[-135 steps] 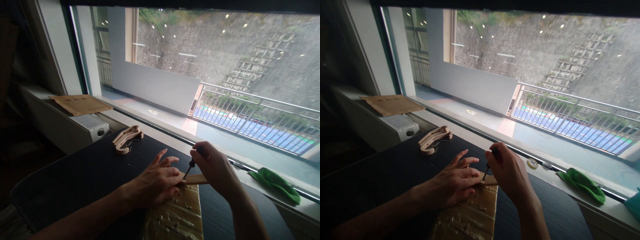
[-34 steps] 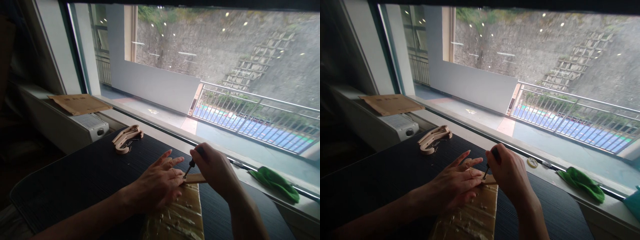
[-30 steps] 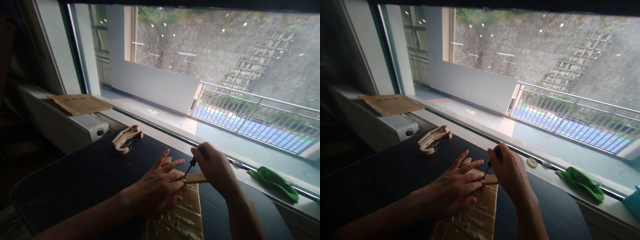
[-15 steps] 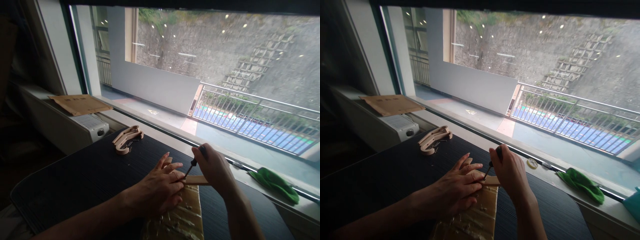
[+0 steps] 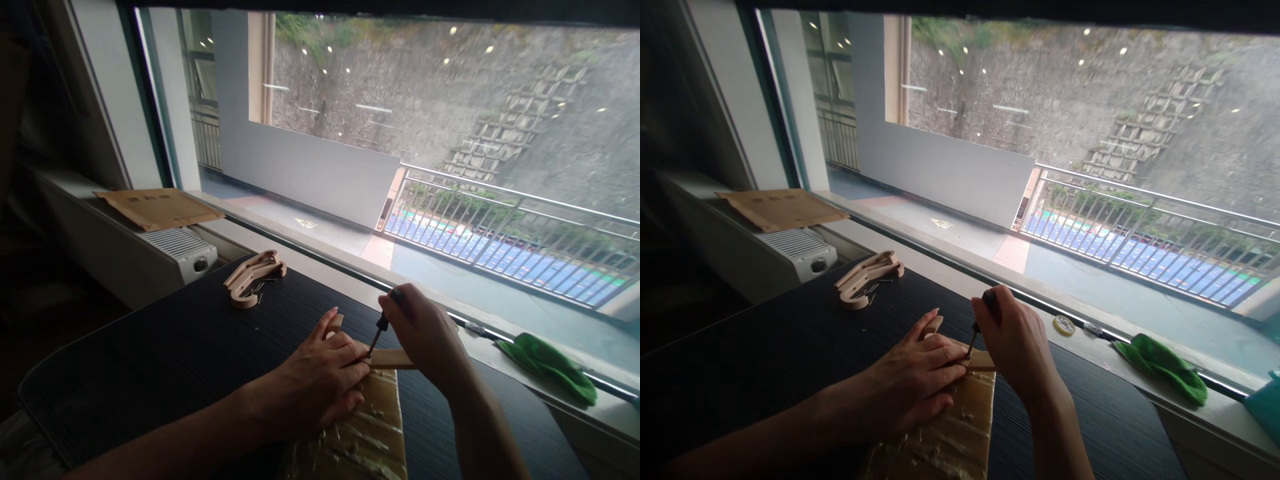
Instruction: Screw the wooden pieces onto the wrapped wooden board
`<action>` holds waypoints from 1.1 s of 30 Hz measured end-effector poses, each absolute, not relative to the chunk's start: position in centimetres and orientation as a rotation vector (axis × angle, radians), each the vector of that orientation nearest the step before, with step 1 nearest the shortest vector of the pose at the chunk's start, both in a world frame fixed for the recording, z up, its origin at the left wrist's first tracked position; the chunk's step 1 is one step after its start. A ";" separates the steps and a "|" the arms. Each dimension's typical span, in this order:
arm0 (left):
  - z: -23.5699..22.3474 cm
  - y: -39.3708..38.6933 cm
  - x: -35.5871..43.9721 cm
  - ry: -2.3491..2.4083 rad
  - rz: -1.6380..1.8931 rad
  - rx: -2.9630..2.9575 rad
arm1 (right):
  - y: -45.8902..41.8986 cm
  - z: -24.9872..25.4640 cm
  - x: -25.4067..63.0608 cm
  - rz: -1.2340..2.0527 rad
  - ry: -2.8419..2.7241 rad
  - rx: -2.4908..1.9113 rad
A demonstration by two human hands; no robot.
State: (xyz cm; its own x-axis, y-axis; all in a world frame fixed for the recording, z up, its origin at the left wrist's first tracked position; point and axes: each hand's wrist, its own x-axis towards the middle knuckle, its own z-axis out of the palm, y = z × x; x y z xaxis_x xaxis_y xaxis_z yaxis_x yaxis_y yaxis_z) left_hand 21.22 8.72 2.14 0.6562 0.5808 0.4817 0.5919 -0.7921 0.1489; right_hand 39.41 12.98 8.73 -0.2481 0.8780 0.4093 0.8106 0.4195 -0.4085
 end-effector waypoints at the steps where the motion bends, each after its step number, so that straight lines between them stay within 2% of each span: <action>1: 2.1 8.7 21.2 -1.010 -0.816 -2.837 | 13.1 8.6 39.3 0.134 -2.086 -1.428; 12: 1.9 8.6 21.3 -1.028 -0.832 -2.827 | 12.7 9.2 39.6 0.204 -2.130 -1.351; 19: 1.7 8.7 21.2 -1.024 -0.849 -2.839 | 13.0 8.9 39.6 0.090 -2.126 -1.435; 29: 1.8 8.6 21.3 -1.031 -0.841 -2.826 | 12.5 9.6 40.0 0.200 -2.121 -1.346; 33: 2.2 8.6 21.1 -1.003 -0.820 -2.846 | 12.6 9.3 39.8 0.141 -2.064 -1.426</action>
State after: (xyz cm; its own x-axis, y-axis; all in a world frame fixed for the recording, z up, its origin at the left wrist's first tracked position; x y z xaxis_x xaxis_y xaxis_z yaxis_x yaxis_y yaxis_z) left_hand 21.08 8.62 2.20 0.6567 0.5801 0.4819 0.5880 -0.7940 0.1545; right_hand 39.83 12.62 9.35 -0.2265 0.8761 0.4257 0.8101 0.4121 -0.4169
